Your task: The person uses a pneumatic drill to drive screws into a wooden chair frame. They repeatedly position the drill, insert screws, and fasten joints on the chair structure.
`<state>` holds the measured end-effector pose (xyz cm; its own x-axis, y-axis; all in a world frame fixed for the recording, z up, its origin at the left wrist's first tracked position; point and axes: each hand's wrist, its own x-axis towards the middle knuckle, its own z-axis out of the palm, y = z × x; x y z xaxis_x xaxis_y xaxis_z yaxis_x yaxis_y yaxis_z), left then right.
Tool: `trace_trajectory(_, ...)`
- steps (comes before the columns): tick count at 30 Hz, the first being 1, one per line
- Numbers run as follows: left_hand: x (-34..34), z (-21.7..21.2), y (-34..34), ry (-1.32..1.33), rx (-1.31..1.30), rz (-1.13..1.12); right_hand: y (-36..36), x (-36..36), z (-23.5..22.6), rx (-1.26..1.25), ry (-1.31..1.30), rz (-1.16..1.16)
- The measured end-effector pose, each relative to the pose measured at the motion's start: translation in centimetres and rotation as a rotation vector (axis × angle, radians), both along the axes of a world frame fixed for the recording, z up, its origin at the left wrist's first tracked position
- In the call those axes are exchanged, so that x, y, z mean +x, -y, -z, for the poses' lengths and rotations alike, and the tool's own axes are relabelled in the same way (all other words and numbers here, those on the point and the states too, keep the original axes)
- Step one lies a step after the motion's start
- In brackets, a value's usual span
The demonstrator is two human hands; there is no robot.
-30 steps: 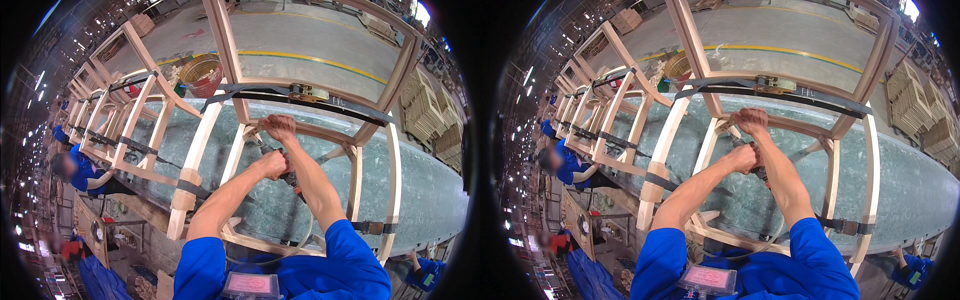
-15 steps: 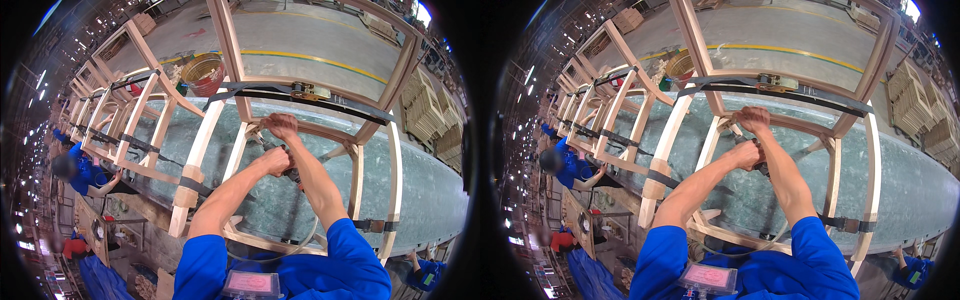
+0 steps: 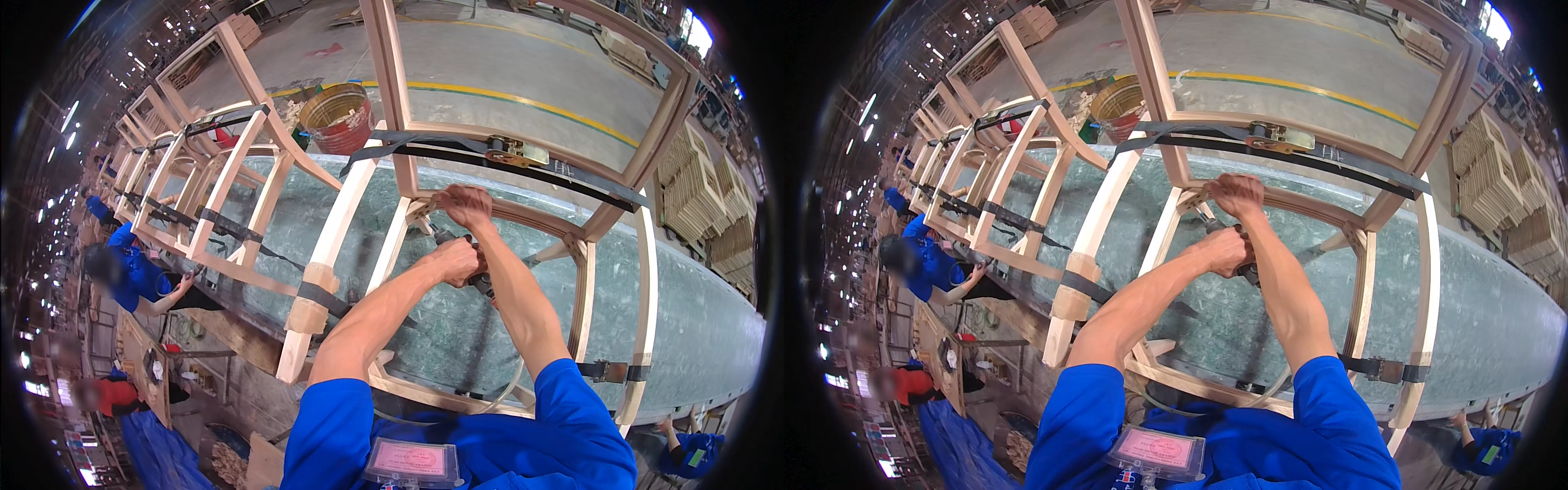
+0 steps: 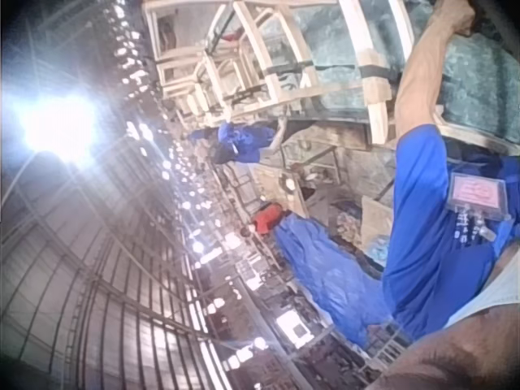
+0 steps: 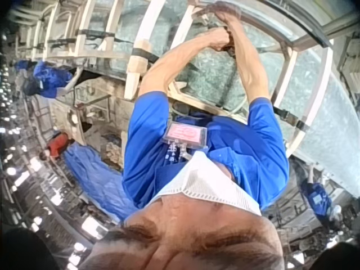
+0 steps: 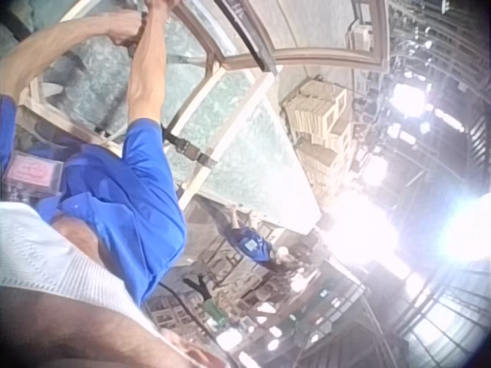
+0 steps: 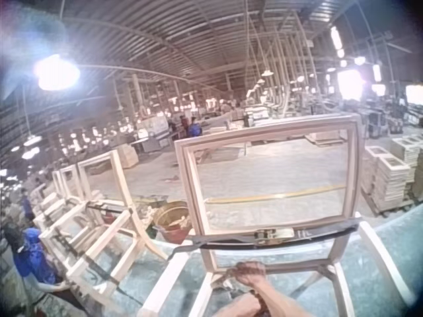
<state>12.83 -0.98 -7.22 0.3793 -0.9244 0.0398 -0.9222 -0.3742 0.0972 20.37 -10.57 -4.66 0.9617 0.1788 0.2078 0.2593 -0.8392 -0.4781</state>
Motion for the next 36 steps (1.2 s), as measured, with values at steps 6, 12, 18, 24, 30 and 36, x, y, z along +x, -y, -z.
trace_trajectory(6, -0.2, -1.4, 0.5, -0.007, -0.015, 0.013, 0.6, 0.3, 0.0, -0.055, -0.033, 0.027)
trace_trajectory(12, -0.1, -0.4, 0.2, 0.051, 0.01, 0.006, 0.3, 0.5, 0.3, -0.048, -0.032, 0.01)
trace_trajectory(18, -0.2, 0.8, -0.2, 0.111, -0.044, 0.012, 0.0, 0.2, -0.2, -0.073, -0.073, -0.009)
trace_trajectory(24, -0.7, -0.2, -0.5, 0.119, -0.018, -0.001, -0.2, 0.2, -0.5, -0.113, -0.163, -0.027)
trace_trajectory(30, -1.6, -1.2, -1.2, 0.078, 0.045, -0.055, -1.0, -0.1, -0.9, -0.141, -0.207, -0.11)
trace_trajectory(36, -2.6, -2.2, -0.9, 0.097, 0.058, -0.091, 0.2, 1.0, 0.6, -0.081, -0.201, -0.226)
